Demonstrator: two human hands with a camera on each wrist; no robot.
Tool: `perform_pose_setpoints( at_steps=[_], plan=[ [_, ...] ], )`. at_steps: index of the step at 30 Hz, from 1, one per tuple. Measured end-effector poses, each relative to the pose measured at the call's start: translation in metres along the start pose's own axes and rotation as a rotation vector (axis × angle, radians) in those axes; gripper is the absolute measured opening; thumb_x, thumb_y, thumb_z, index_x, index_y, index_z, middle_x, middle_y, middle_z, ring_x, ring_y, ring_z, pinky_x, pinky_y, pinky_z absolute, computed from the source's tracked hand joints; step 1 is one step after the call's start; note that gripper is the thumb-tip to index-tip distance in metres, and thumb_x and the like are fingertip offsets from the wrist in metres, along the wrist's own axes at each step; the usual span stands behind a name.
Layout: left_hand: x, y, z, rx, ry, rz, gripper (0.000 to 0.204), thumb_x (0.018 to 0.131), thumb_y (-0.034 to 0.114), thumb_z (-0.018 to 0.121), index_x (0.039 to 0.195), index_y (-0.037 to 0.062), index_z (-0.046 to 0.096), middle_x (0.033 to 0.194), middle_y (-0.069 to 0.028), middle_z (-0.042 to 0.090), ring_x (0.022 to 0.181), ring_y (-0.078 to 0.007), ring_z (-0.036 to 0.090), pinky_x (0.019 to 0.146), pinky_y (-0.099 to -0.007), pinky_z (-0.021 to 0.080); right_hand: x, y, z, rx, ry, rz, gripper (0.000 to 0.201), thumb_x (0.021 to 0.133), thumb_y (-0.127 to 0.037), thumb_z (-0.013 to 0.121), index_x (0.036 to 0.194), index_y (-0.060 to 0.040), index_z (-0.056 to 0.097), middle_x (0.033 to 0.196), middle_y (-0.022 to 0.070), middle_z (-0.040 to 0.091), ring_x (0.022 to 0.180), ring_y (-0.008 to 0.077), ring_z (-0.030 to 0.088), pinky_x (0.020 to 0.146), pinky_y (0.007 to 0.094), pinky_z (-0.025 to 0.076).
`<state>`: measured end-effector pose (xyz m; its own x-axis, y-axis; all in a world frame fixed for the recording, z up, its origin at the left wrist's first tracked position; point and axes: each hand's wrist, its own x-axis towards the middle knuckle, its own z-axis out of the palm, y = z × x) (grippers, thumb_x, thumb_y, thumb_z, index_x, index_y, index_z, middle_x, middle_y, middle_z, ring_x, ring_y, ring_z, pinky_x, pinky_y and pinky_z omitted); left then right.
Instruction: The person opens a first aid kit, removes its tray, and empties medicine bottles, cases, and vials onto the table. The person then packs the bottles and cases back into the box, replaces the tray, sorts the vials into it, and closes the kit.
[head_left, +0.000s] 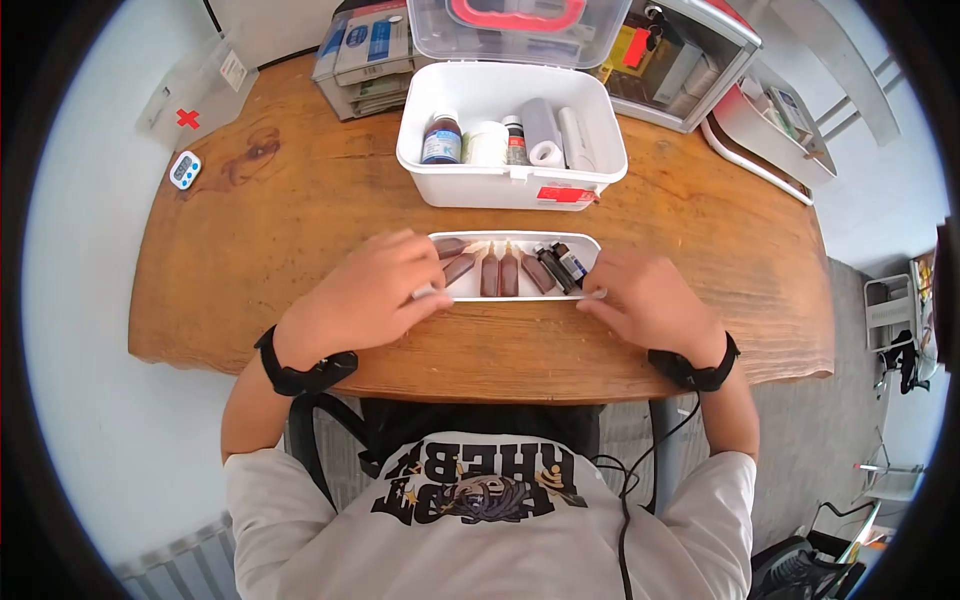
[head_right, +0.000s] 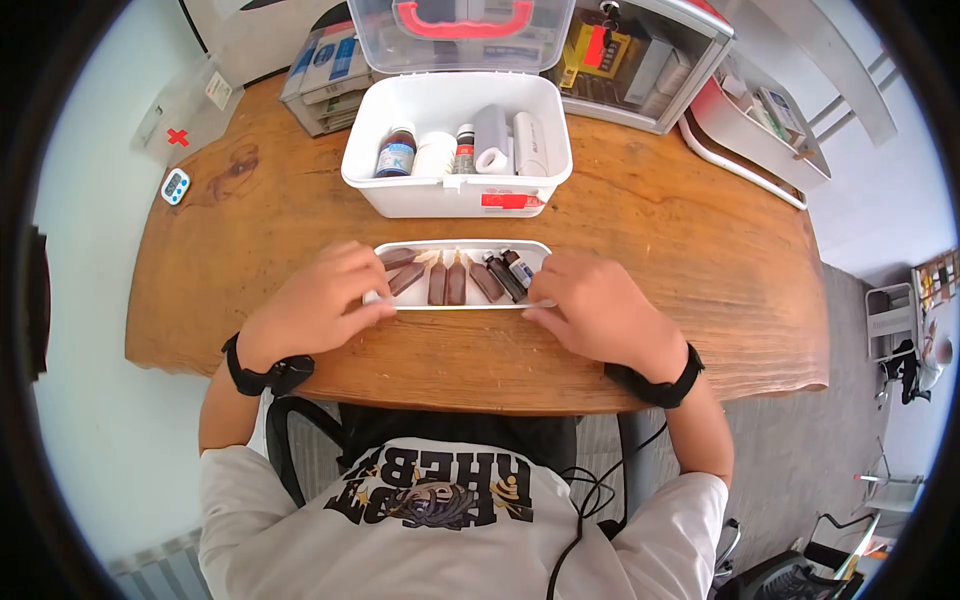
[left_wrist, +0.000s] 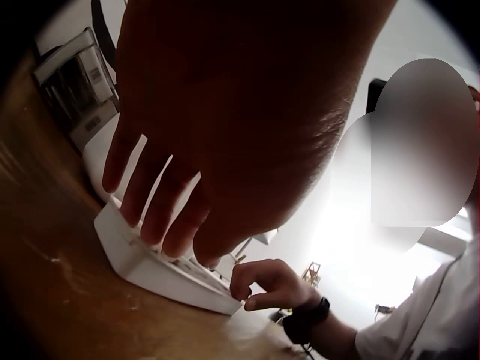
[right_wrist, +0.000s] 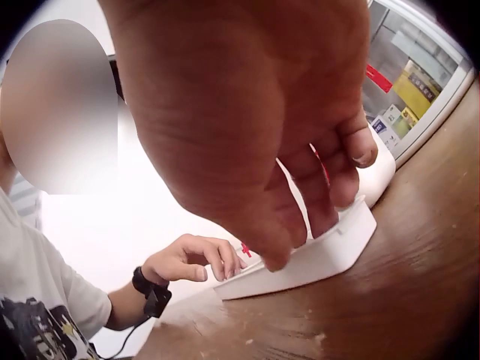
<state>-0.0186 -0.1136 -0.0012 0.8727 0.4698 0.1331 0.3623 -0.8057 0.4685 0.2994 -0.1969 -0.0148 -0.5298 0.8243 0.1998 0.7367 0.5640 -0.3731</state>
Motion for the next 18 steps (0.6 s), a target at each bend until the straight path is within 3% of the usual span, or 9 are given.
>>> perform_pose_setpoints(
  at_steps=[2,4,8,12,15,16,18],
  plan=[
    [0.011,-0.004,0.001,0.097,0.056,-0.05,0.012,0.083,0.01,0.066,0.091,0.0023,0.061,0.088,-0.011,0.056,0.09,-0.0307,0.054,0.084,-0.0414,0.045,0.01,0.002,-0.005,0.06,0.073,0.155,0.01,0.081,-0.01,0.066,0.088,-0.0035,0.062,0.083,0.0135,0.063,0.075,0.0348,0.061,0.065,0.044,0.049],
    [0.016,-0.004,0.006,0.193,0.121,-0.106,0.013,0.083,0.01,0.066,0.092,0.0024,0.061,0.088,-0.0109,0.056,0.09,-0.0309,0.054,0.081,-0.0404,0.046,0.018,0.009,0.004,0.0,0.09,0.141,0.012,0.081,-0.01,0.065,0.09,-0.0031,0.063,0.082,0.0142,0.064,0.075,0.0352,0.062,0.066,0.0442,0.05],
    [0.024,-0.002,0.017,0.327,0.005,-0.133,0.015,0.083,0.01,0.066,0.095,0.0017,0.062,0.089,-0.0125,0.057,0.091,-0.0314,0.054,0.079,-0.0405,0.047,0.031,0.006,0.013,-0.102,0.134,0.024,0.017,0.081,-0.012,0.064,0.095,-0.0022,0.064,0.079,0.0151,0.065,0.078,0.0353,0.064,0.067,0.044,0.052],
    [0.031,0.002,0.019,0.412,-0.08,-0.196,0.017,0.082,0.008,0.065,0.096,0.0,0.061,0.093,-0.0138,0.059,0.093,-0.0323,0.055,0.081,-0.0415,0.047,0.032,0.006,0.016,-0.169,0.042,0.074,0.021,0.079,-0.013,0.065,0.097,-0.0012,0.063,0.083,0.0164,0.066,0.08,0.0367,0.064,0.068,0.0442,0.053],
    [0.026,0.001,0.012,0.311,-0.024,-0.195,0.019,0.084,0.007,0.064,0.101,-0.0015,0.061,0.097,-0.012,0.061,0.091,-0.0268,0.057,0.08,-0.0371,0.048,0.031,0.01,0.005,-0.009,0.094,0.078,0.027,0.078,-0.011,0.067,0.103,-0.0007,0.064,0.083,0.0143,0.067,0.073,0.0312,0.065,0.065,0.0398,0.052],
    [0.024,0.0,0.003,0.315,-0.02,-0.189,0.019,0.084,0.007,0.064,0.101,-0.0015,0.061,0.097,-0.012,0.061,0.091,-0.0268,0.057,0.08,-0.0371,0.048,0.025,0.009,-0.01,0.219,0.093,0.158,0.03,0.077,-0.008,0.067,0.106,-0.0006,0.065,0.08,0.0111,0.066,0.069,0.0241,0.063,0.063,0.0356,0.051],
    [0.013,-0.003,-0.016,-0.126,0.059,-0.358,0.022,0.086,0.007,0.064,0.106,-0.0034,0.061,0.097,-0.0071,0.06,0.09,-0.0172,0.057,0.081,-0.0307,0.047,0.008,0.027,-0.025,0.535,0.102,0.345,0.036,0.078,-0.004,0.068,0.114,-0.001,0.065,0.072,0.0016,0.061,0.064,0.0073,0.053,0.059,0.0257,0.046]
  ],
)
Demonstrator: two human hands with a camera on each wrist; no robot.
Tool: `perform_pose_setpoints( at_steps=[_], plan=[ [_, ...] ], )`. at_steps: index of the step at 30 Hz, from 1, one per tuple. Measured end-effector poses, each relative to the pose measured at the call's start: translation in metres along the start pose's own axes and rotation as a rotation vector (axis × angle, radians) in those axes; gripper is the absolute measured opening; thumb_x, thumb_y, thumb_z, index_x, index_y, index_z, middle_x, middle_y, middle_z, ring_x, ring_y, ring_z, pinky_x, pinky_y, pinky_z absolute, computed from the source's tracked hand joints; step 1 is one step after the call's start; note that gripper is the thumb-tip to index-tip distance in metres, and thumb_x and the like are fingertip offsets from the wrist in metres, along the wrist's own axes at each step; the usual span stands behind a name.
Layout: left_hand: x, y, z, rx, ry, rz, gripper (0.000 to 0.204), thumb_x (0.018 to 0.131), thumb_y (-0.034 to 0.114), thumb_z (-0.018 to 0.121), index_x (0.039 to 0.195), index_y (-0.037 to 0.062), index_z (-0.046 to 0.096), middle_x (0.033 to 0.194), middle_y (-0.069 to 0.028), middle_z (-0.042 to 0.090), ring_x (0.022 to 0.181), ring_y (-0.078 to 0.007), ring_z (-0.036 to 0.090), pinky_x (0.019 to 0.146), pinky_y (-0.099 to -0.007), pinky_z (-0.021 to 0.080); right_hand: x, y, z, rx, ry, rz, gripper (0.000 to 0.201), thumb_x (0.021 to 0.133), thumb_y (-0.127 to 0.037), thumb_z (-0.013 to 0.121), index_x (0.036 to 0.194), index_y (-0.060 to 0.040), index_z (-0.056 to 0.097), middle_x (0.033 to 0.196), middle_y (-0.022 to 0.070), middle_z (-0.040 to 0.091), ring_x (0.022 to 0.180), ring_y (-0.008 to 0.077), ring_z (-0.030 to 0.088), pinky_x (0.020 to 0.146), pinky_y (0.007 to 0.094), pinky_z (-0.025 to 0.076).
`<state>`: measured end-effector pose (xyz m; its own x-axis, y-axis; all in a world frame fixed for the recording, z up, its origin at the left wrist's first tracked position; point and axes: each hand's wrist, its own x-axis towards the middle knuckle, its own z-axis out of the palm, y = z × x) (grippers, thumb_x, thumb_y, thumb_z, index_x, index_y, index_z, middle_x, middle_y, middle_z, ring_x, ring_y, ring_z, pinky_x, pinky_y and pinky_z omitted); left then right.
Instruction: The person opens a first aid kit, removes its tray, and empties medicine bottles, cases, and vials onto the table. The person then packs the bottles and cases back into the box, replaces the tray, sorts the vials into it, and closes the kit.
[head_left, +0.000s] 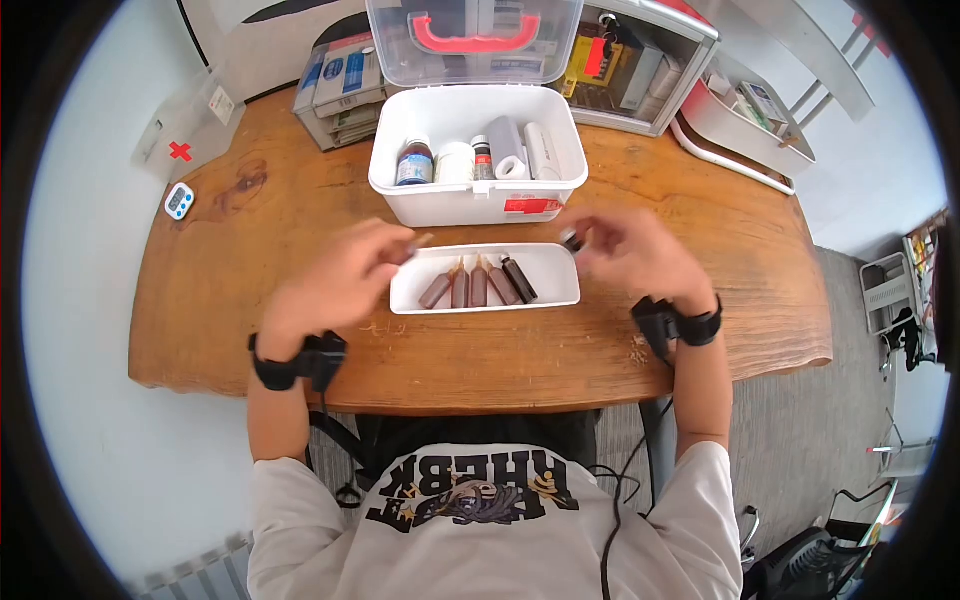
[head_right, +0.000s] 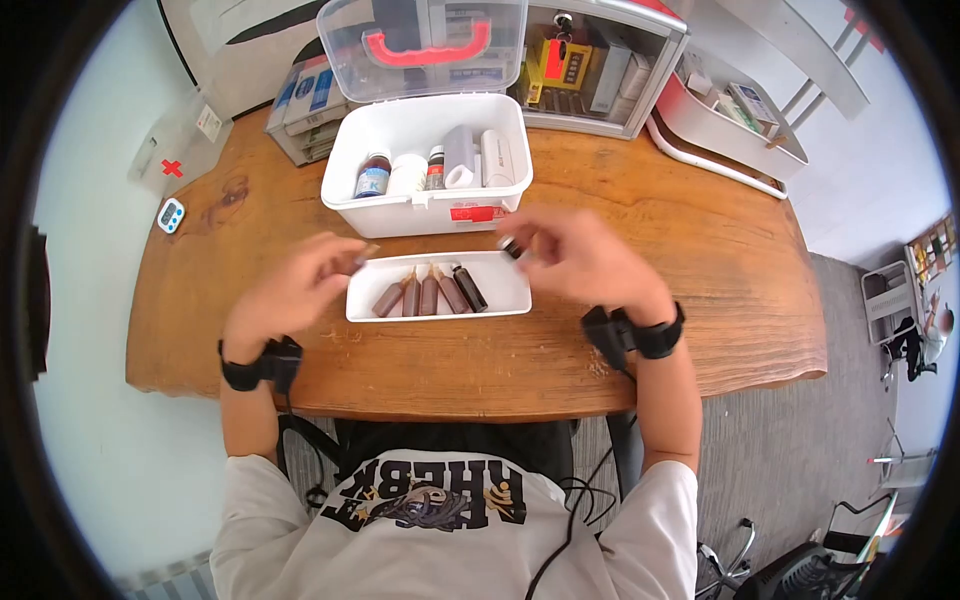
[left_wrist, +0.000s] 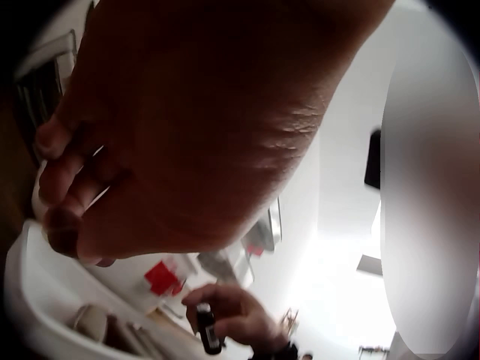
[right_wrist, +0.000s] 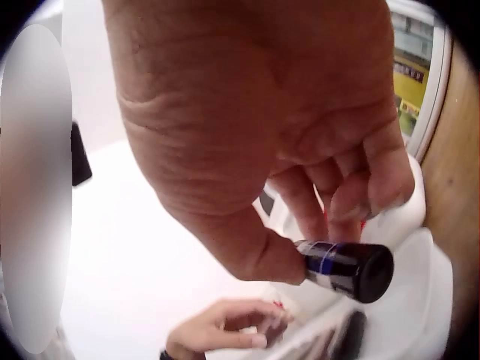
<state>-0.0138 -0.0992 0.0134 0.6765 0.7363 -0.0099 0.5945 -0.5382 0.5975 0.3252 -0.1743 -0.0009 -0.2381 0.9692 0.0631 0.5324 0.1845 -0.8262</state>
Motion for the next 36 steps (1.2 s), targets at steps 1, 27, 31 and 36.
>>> perform_pose_setpoints(
  at_steps=[1,27,31,36],
  plan=[
    [-0.004,-0.013,-0.007,-0.006,-0.001,-0.003,0.022,0.086,0.007,0.064,0.106,-0.0034,0.061,0.097,-0.0071,0.06,0.09,-0.0172,0.057,0.081,-0.0307,0.047,-0.002,0.002,-0.013,-0.01,0.052,0.036,0.034,0.079,-0.006,0.068,0.113,-0.0002,0.065,0.072,0.0001,0.062,0.066,0.005,0.055,0.059,0.0241,0.046],
    [0.002,-0.073,-0.036,0.131,0.448,-0.378,0.022,0.084,0.014,0.073,0.097,0.0006,0.062,0.085,-0.0063,0.065,0.077,-0.0153,0.06,0.069,-0.03,0.049,0.003,-0.009,-0.015,-0.416,0.244,0.237,0.029,0.08,-0.023,0.075,0.1,-0.0035,0.068,0.081,0.0109,0.069,0.077,0.0264,0.067,0.07,0.0362,0.05],
    [0.0,-0.007,-0.018,-0.106,0.089,-0.225,0.018,0.086,0.016,0.071,0.083,0.0001,0.065,0.069,-0.0039,0.062,0.065,-0.0143,0.058,0.06,-0.0285,0.046,0.011,-0.018,0.024,-0.444,0.054,-0.087,0.026,0.08,-0.022,0.073,0.097,-0.0035,0.068,0.078,0.0141,0.068,0.076,0.0321,0.066,0.068,0.0407,0.051],
    [0.016,0.018,0.027,0.232,-0.036,-0.098,0.025,0.083,0.02,0.071,0.093,-0.0008,0.063,0.08,-0.0158,0.067,0.076,-0.0288,0.065,0.066,-0.0383,0.049,0.019,-0.008,0.053,-0.456,-0.017,-0.164,0.036,0.079,-0.016,0.069,0.111,-0.0028,0.062,0.086,0.0183,0.069,0.082,0.038,0.066,0.073,0.0452,0.052]
  ],
)
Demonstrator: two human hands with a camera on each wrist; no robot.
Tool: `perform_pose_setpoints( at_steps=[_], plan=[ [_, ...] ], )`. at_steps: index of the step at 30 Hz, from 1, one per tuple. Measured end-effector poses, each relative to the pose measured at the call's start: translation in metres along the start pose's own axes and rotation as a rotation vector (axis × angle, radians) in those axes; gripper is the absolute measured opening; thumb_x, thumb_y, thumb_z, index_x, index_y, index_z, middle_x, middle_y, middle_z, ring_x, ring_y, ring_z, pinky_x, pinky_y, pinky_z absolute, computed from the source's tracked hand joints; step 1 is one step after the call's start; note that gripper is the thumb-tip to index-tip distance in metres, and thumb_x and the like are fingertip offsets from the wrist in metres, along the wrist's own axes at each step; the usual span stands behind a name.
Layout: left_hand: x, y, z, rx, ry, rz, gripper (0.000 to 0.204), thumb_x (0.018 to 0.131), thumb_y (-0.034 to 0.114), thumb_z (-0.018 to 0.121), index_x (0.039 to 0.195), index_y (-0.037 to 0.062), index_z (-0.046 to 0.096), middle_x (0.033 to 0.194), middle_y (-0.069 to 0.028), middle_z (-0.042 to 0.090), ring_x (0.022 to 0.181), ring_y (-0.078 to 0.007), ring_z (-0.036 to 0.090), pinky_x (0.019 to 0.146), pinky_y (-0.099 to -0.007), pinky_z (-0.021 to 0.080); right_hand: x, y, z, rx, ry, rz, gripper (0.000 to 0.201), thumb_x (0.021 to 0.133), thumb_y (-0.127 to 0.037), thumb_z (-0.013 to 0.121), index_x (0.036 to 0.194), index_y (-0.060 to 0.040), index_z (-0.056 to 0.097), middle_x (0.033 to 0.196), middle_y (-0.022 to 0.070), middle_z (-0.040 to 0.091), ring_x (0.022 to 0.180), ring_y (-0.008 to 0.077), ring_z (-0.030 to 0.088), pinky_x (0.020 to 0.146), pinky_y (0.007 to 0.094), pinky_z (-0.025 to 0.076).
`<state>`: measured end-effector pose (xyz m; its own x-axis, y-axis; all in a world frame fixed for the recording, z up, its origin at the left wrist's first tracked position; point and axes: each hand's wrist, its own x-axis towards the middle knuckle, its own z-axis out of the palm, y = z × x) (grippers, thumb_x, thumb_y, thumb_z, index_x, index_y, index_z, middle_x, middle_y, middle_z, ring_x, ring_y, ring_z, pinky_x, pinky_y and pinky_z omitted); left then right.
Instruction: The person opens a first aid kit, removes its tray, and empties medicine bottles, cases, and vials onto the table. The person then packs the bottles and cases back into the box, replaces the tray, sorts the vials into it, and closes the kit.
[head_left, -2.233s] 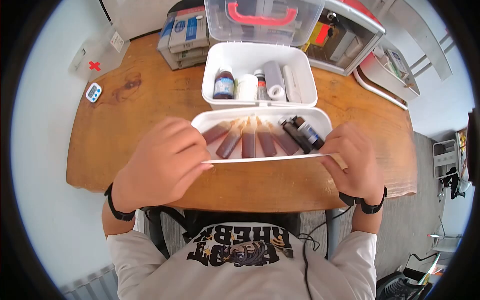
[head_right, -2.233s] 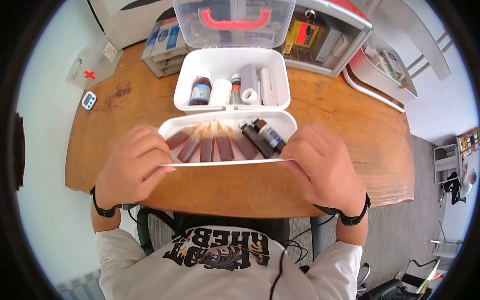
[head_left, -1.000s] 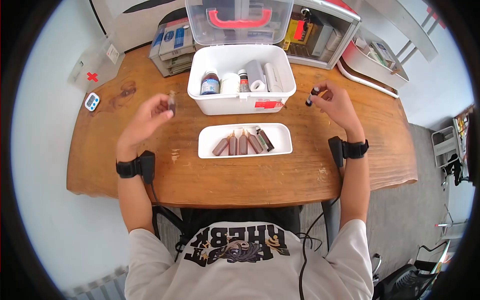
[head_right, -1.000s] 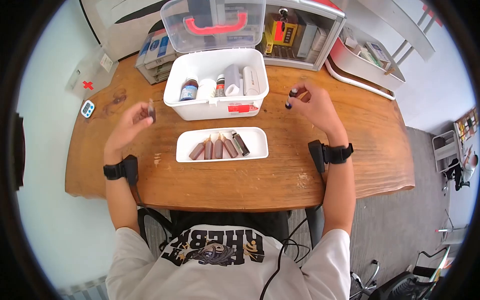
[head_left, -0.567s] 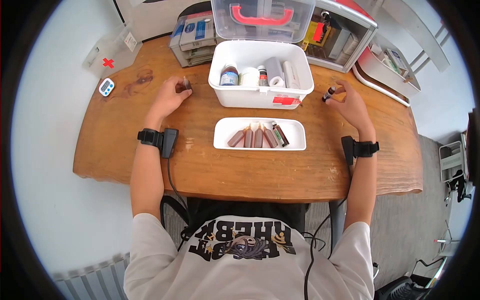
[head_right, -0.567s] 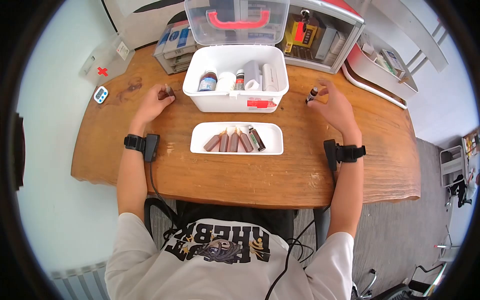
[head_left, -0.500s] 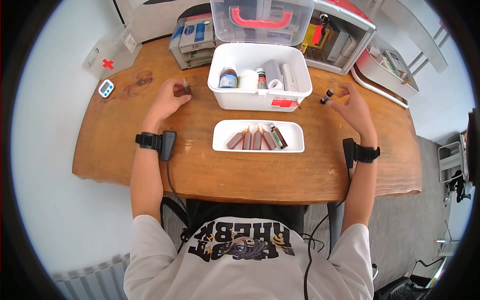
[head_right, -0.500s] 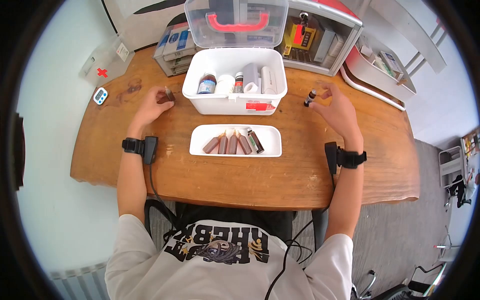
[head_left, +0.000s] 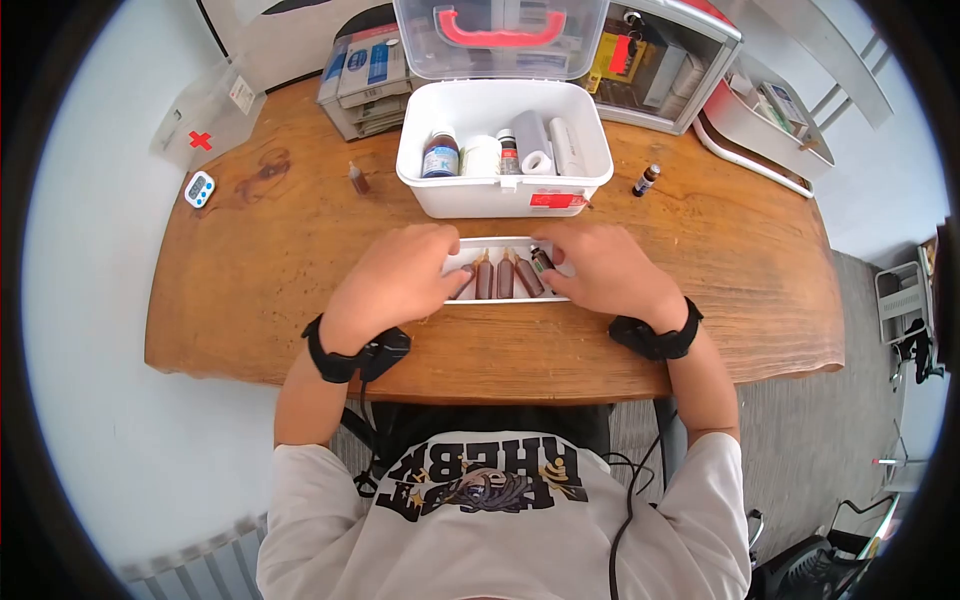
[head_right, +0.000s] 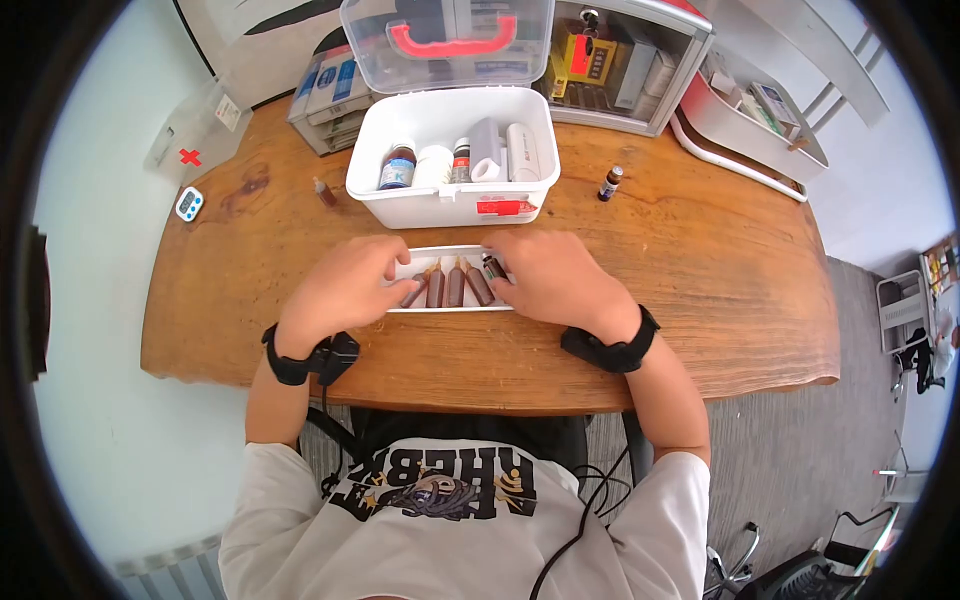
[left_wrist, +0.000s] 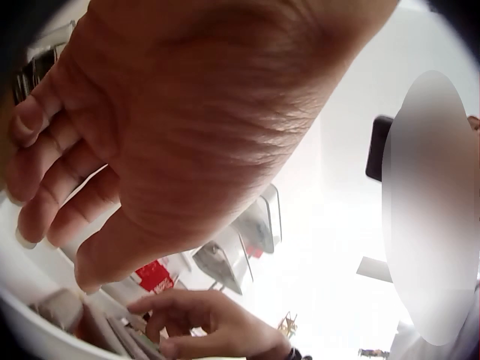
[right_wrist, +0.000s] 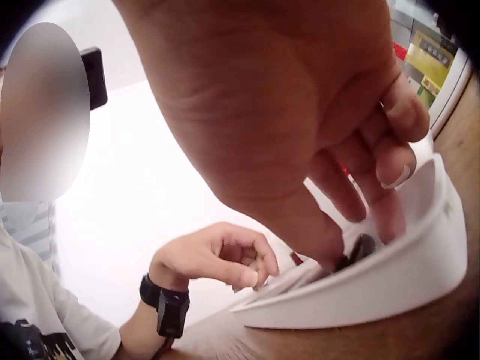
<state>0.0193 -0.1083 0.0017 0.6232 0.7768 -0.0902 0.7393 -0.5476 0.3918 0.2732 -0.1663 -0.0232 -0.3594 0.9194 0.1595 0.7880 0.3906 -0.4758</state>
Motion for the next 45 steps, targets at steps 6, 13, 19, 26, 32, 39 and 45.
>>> perform_pose_setpoints(
  at_steps=[6,13,19,26,32,39,45],
  plan=[
    [0.012,0.003,0.02,0.142,-0.009,0.103,0.024,0.081,0.017,0.069,0.095,-0.0009,0.061,0.088,-0.0191,0.067,0.084,-0.0376,0.064,0.073,-0.0443,0.05,0.004,-0.001,0.003,-0.001,-0.042,0.067,0.044,0.076,-0.012,0.07,0.117,-0.0023,0.06,0.079,0.0149,0.066,0.075,0.0341,0.064,0.069,0.0414,0.051],
    [-0.015,-0.027,-0.026,-0.366,-0.143,0.056,0.022,0.086,0.008,0.069,0.104,-0.0019,0.061,0.082,-0.0064,0.066,0.072,-0.012,0.062,0.063,-0.0277,0.049,-0.018,0.029,-0.045,0.723,0.055,0.158,0.035,0.079,0.0,0.062,0.115,0.0009,0.061,0.086,-0.0004,0.064,0.077,0.0046,0.058,0.066,0.0204,0.048],
    [-0.015,-0.12,-0.045,-0.683,0.276,-0.112,0.021,0.09,0.01,0.066,0.108,-0.0011,0.063,0.09,-0.0068,0.069,0.074,-0.01,0.064,0.068,-0.0246,0.048,-0.038,0.115,-0.071,0.549,0.507,0.449,0.031,0.08,-0.004,0.067,0.11,0.0017,0.062,0.093,0.0085,0.067,0.069,0.0107,0.063,0.051,0.0225,0.048],
    [0.036,-0.183,-0.012,-0.255,0.703,-0.218,0.023,0.087,0.007,0.069,0.106,-0.0029,0.063,0.09,-0.0065,0.068,0.076,-0.0127,0.063,0.071,-0.0254,0.05,-0.03,0.148,-0.045,0.042,0.491,0.503,0.038,0.076,-0.015,0.076,0.107,0.0019,0.061,0.098,0.0147,0.068,0.085,0.0251,0.066,0.076,0.0348,0.051],
    [0.033,-0.177,-0.007,-0.332,0.684,-0.272,0.026,0.082,0.004,0.071,0.105,-0.0025,0.06,0.085,-0.0074,0.065,0.077,-0.0151,0.061,0.073,-0.0274,0.049,-0.03,0.138,-0.049,0.032,0.442,0.531,0.041,0.075,-0.018,0.078,0.108,-0.0001,0.061,0.096,0.0153,0.068,0.091,0.0294,0.066,0.079,0.0369,0.051],
    [0.021,-0.183,-0.003,-0.024,0.783,-0.227,0.038,0.079,0.008,0.075,0.111,-0.0004,0.057,0.087,-0.0072,0.065,0.076,-0.0151,0.061,0.07,-0.0275,0.049,-0.046,0.11,-0.08,0.085,0.31,0.59,0.028,0.077,-0.018,0.078,0.094,0.0002,0.066,0.072,0.008,0.063,0.076,0.0205,0.064,0.07,0.031,0.05],
    [-0.034,-0.055,-0.035,-0.263,0.402,-0.425,0.023,0.083,0.016,0.072,0.097,-0.0003,0.066,0.08,-0.0129,0.068,0.076,-0.0254,0.067,0.071,-0.0364,0.051,-0.02,0.01,-0.057,0.226,-0.06,0.264,0.023,0.08,-0.024,0.075,0.084,-0.0013,0.07,0.075,0.0127,0.069,0.069,0.022,0.066,0.064,0.0345,0.05]
  ],
)
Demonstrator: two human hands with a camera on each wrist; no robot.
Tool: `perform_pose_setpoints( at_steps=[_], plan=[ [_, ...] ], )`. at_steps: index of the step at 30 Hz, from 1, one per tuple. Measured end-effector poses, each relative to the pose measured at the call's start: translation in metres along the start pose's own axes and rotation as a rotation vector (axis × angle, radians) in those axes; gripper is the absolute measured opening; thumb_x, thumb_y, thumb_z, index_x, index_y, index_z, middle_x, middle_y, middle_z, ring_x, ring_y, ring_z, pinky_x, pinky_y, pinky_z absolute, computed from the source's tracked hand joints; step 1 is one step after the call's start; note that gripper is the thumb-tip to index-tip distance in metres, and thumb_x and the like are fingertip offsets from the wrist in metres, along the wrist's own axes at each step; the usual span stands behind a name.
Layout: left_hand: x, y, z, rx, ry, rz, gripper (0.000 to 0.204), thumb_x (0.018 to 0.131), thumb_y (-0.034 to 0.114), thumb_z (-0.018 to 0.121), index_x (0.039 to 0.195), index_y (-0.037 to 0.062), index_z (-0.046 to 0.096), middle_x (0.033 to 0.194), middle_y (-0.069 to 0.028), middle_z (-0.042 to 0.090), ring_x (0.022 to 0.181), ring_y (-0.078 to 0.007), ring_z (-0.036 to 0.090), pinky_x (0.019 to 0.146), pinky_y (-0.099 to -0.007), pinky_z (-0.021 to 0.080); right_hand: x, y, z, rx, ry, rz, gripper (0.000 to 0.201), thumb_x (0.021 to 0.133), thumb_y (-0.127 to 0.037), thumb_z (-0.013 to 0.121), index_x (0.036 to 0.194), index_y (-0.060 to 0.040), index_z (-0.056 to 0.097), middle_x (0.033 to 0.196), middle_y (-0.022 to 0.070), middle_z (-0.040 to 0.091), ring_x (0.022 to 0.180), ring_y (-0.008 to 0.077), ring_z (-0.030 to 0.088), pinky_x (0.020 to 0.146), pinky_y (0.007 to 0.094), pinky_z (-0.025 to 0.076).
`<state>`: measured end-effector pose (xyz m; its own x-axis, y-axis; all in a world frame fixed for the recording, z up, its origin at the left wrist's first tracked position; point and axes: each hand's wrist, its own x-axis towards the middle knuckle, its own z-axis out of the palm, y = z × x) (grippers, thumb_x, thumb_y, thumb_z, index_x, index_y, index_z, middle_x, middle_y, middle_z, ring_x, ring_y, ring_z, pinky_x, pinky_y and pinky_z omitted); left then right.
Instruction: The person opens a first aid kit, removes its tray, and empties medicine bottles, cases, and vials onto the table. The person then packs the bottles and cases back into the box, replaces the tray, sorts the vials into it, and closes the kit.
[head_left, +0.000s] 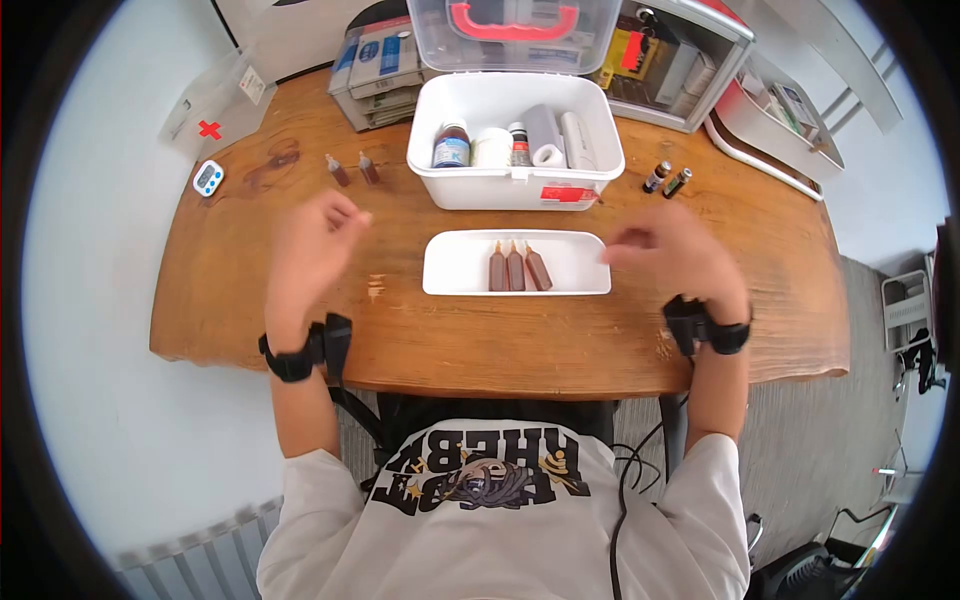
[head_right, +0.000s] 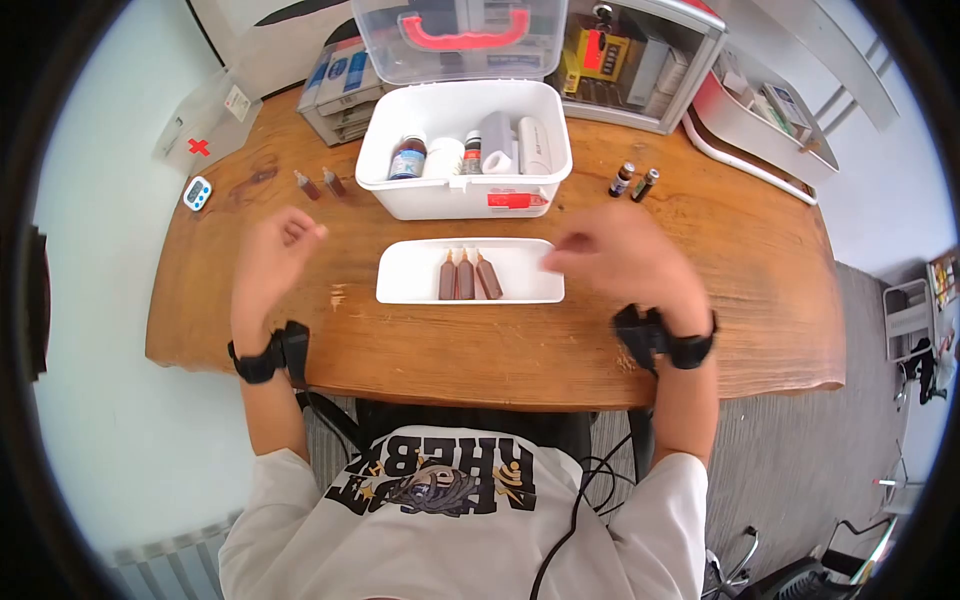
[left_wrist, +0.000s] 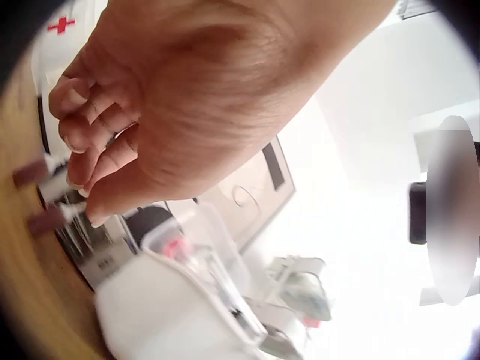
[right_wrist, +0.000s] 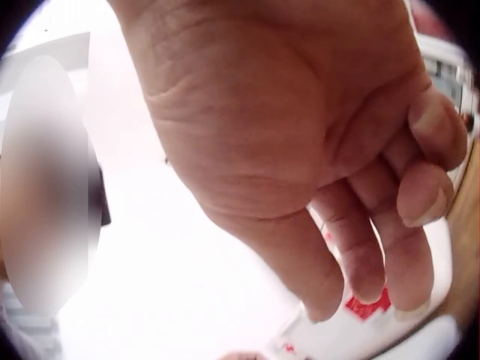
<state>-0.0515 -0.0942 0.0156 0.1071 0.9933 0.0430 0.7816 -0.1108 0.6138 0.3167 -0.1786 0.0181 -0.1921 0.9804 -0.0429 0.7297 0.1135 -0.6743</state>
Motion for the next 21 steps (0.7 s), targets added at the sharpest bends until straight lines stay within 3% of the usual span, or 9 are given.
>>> perform_pose_setpoints(
  at_steps=[1,2,4,7,12,15,17,20,21],
  plan=[
    [-0.012,0.015,0.009,-0.025,-0.091,0.097,0.022,0.084,0.018,0.072,0.093,-0.0011,0.066,0.077,-0.0123,0.067,0.072,-0.025,0.065,0.069,-0.0366,0.05,0.005,-0.016,0.009,-0.126,-0.013,-0.075,0.023,0.081,-0.023,0.075,0.087,-0.0013,0.071,0.072,0.009,0.067,0.066,0.0191,0.064,0.064,0.0315,0.049],
    [-0.022,0.028,0.019,-0.05,-0.178,0.191,0.023,0.086,0.02,0.071,0.088,-0.0018,0.066,0.074,-0.0117,0.066,0.068,-0.0247,0.063,0.066,-0.0369,0.05,0.012,-0.009,0.027,-0.192,0.04,-0.128,0.024,0.081,-0.024,0.073,0.093,-0.003,0.071,0.077,0.0116,0.069,0.074,0.0277,0.067,0.068,0.0366,0.051],
    [-0.029,0.05,0.039,0.112,-0.261,0.367,0.026,0.086,0.023,0.07,0.092,-0.0018,0.065,0.079,-0.0175,0.067,0.071,-0.0291,0.065,0.067,-0.0379,0.05,0.022,-0.011,0.046,-0.261,0.07,-0.149,0.029,0.081,-0.024,0.071,0.102,-0.0039,0.07,0.082,0.0134,0.07,0.08,0.0332,0.067,0.072,0.0409,0.051],
    [-0.021,0.06,0.065,0.296,-0.293,0.575,0.028,0.086,0.024,0.069,0.095,-0.0018,0.064,0.081,-0.0207,0.067,0.076,-0.0339,0.066,0.069,-0.0407,0.051,0.029,-0.014,0.063,-0.235,0.016,-0.213,0.024,0.082,-0.022,0.068,0.096,-0.0022,0.068,0.082,0.0172,0.069,0.082,0.0355,0.066,0.073,0.0437,0.052],
    [-0.003,0.069,0.079,0.356,-0.484,0.437,0.026,0.084,0.021,0.067,0.096,-0.0019,0.062,0.085,-0.0212,0.068,0.083,-0.0365,0.065,0.074,-0.0423,0.051,0.034,-0.008,0.076,-0.227,0.017,-0.23,0.016,0.08,-0.016,0.065,0.087,-0.0012,0.065,0.084,0.0203,0.068,0.084,0.0393,0.065,0.075,0.0461,0.052],
    [-0.003,0.075,0.079,0.32,-0.556,0.365,0.026,0.083,0.018,0.065,0.098,-0.0028,0.062,0.088,-0.0229,0.067,0.085,-0.0377,0.065,0.075,-0.0425,0.051,0.029,-0.003,0.061,-0.274,0.018,-0.203,0.018,0.08,-0.016,0.065,0.091,-0.001,0.066,0.085,0.0189,0.068,0.083,0.0364,0.065,0.075,0.0435,0.052],
    [-0.005,0.077,0.081,0.322,-0.563,0.34,0.027,0.082,0.017,0.064,0.1,-0.0032,0.062,0.09,-0.0241,0.067,0.085,-0.0385,0.065,0.075,-0.0427,0.051,0.022,0.012,0.032,0.007,-0.007,-0.279,0.029,0.079,-0.01,0.071,0.106,-0.0011,0.067,0.085,0.0093,0.069,0.077,0.021,0.067,0.071,0.0334,0.052],
    [-0.003,0.063,0.07,0.375,-0.473,0.417,0.026,0.082,0.014,0.065,0.101,-0.0035,0.062,0.09,-0.0193,0.068,0.079,-0.031,0.067,0.07,-0.038,0.052,-0.004,0.026,-0.025,0.244,0.039,-0.054,0.026,0.08,-0.009,0.072,0.104,0.0007,0.066,0.085,0.0047,0.069,0.076,0.0105,0.065,0.068,0.0251,0.049],
    [0.0,0.052,0.058,0.105,-0.489,0.393,0.023,0.081,0.012,0.064,0.098,-0.0038,0.063,0.087,-0.016,0.068,0.076,-0.0262,0.067,0.067,-0.0357,0.052,-0.007,0.047,-0.037,0.315,0.148,-0.029,0.025,0.081,-0.007,0.071,0.104,0.0021,0.064,0.084,0.0056,0.069,0.073,0.0103,0.065,0.065,0.0251,0.048]
  ],
)
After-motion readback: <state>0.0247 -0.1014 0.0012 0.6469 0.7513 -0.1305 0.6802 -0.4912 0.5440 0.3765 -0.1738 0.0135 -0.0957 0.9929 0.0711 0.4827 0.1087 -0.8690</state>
